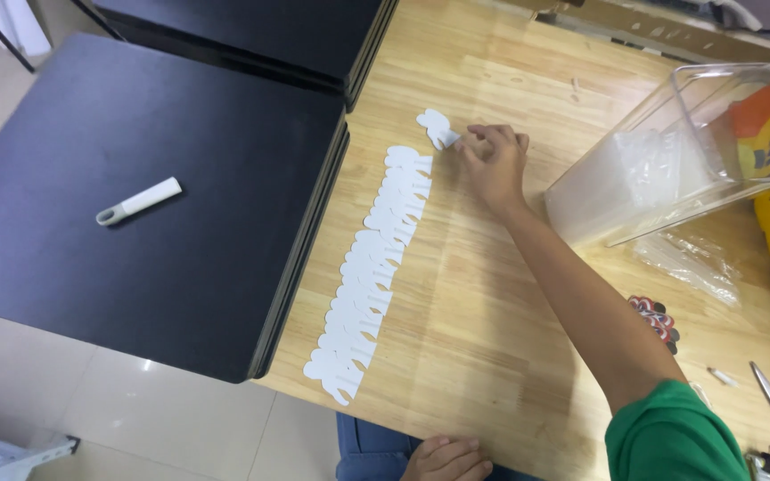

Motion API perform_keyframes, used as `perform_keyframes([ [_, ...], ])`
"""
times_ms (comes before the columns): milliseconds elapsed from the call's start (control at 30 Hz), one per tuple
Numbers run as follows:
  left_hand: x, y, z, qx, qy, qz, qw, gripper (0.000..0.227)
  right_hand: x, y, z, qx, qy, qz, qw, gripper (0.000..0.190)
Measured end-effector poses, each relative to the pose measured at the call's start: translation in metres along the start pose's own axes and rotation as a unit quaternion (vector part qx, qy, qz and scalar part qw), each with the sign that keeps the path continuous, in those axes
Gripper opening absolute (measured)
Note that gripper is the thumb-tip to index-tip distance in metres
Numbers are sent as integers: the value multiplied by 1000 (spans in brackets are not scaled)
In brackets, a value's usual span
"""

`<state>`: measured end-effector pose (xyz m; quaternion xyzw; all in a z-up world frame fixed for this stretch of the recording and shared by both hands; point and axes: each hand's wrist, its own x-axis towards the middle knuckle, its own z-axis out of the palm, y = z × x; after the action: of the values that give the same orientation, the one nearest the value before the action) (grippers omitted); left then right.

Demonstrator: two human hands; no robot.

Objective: Gluing small sticks to the back of paper cutouts to create craft items.

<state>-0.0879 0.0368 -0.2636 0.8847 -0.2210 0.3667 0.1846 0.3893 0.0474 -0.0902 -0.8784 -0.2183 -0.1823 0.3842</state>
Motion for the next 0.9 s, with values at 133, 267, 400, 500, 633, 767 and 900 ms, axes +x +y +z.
perform_keyframes([
  [133, 80, -1, -33, -15, 177, -101, 979, 28, -23, -24, -34, 59, -32, -190, 979, 26],
  [267, 112, -24, -23, -36, 199, -61, 977, 26, -75, -66, -116, 82, -102, -228, 965, 35],
  [400, 155, -57, -17, -75, 222, -20, 972, 24, -117, -118, -232, 68, -154, -261, 951, 27],
  [500, 155, -50, -28, -88, 226, -31, 970, 25, -159, -107, -301, 37, -155, -278, 947, 24],
  [633, 137, -28, -47, -124, 212, -58, 968, 29, -222, -43, -362, -112, -38, -223, 968, 21],
  [767, 129, 10, -90, -171, 161, -89, 968, 32, -281, 113, -394, -229, -92, -123, 961, 30],
  [900, 170, 41, -121, -255, 107, -108, 955, 13, -345, 5, -433, -73, -19, -1, 997, 27],
])
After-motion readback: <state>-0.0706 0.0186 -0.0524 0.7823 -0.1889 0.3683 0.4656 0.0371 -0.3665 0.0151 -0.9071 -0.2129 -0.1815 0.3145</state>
